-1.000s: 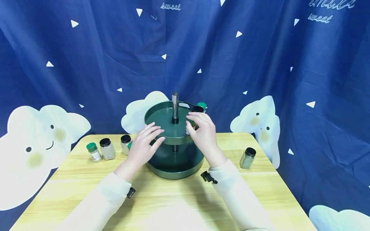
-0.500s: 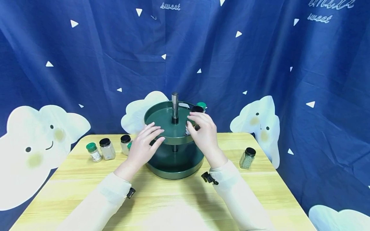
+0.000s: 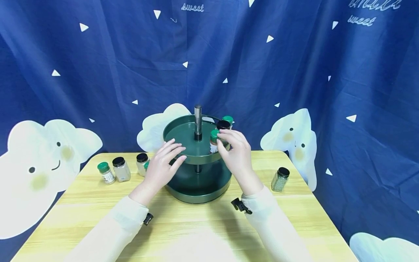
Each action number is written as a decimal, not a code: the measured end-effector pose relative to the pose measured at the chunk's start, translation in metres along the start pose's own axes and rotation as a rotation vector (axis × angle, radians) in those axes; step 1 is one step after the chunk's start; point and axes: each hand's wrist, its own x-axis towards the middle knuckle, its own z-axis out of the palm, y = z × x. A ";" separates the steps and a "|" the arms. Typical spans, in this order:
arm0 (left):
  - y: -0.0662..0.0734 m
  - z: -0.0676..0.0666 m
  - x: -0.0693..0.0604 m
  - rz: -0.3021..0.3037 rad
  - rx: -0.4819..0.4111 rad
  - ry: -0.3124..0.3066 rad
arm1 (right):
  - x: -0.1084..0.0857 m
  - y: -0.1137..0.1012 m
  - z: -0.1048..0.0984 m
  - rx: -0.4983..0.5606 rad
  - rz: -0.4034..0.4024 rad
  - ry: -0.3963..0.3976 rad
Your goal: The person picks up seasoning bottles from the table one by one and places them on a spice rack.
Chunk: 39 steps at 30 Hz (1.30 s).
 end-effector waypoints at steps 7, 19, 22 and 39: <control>0.000 0.000 0.000 0.001 0.005 0.004 | -0.004 0.002 -0.004 0.017 0.018 0.020; 0.000 0.001 0.000 0.003 0.001 0.004 | -0.018 0.007 -0.015 -0.002 0.080 0.025; 0.000 0.001 0.000 0.001 0.000 0.002 | -0.020 0.009 -0.017 -0.005 0.079 0.035; -0.001 0.002 -0.001 0.004 -0.011 0.018 | -0.038 0.025 -0.032 -0.069 0.147 0.042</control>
